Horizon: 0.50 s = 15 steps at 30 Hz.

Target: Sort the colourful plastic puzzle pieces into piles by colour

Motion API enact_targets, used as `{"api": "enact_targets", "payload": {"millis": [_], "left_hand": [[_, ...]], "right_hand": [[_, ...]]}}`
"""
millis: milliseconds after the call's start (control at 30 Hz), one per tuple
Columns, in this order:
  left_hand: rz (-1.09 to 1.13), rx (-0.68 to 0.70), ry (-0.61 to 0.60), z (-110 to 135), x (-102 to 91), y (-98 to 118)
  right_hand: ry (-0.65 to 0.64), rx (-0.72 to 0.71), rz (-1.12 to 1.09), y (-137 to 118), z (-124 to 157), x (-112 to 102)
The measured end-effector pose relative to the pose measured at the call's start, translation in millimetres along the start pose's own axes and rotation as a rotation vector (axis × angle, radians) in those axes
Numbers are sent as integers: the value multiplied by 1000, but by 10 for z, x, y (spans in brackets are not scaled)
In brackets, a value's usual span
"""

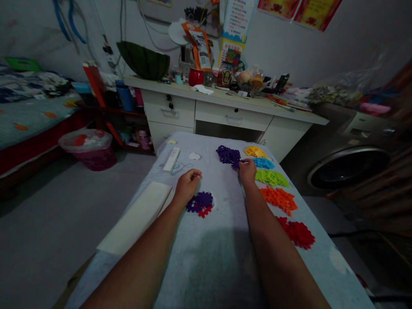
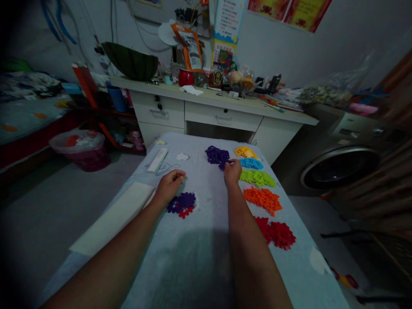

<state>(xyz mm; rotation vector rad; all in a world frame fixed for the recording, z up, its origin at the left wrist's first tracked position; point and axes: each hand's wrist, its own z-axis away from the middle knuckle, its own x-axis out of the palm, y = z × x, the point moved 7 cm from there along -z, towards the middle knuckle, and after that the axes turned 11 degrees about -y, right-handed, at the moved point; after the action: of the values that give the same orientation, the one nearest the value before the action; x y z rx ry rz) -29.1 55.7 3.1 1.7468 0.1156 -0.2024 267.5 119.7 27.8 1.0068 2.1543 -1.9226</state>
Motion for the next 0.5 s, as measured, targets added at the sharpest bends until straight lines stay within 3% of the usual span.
{"api": "enact_targets", "payload": {"millis": [100,167,367,500], "left_hand": [[-9,-3,-10,1,3,1],[-12,0,-15,2,5,-4],[-39,5,-32,14,17,3],[-64,4,-31,22,14,35]], "right_hand": [[165,-19,169,-3,-77,-91],[176,-34,199,-17,-105,-56],[66,-147,51,-16,-116,171],[-42,-219,98,-17,-90,273]]}}
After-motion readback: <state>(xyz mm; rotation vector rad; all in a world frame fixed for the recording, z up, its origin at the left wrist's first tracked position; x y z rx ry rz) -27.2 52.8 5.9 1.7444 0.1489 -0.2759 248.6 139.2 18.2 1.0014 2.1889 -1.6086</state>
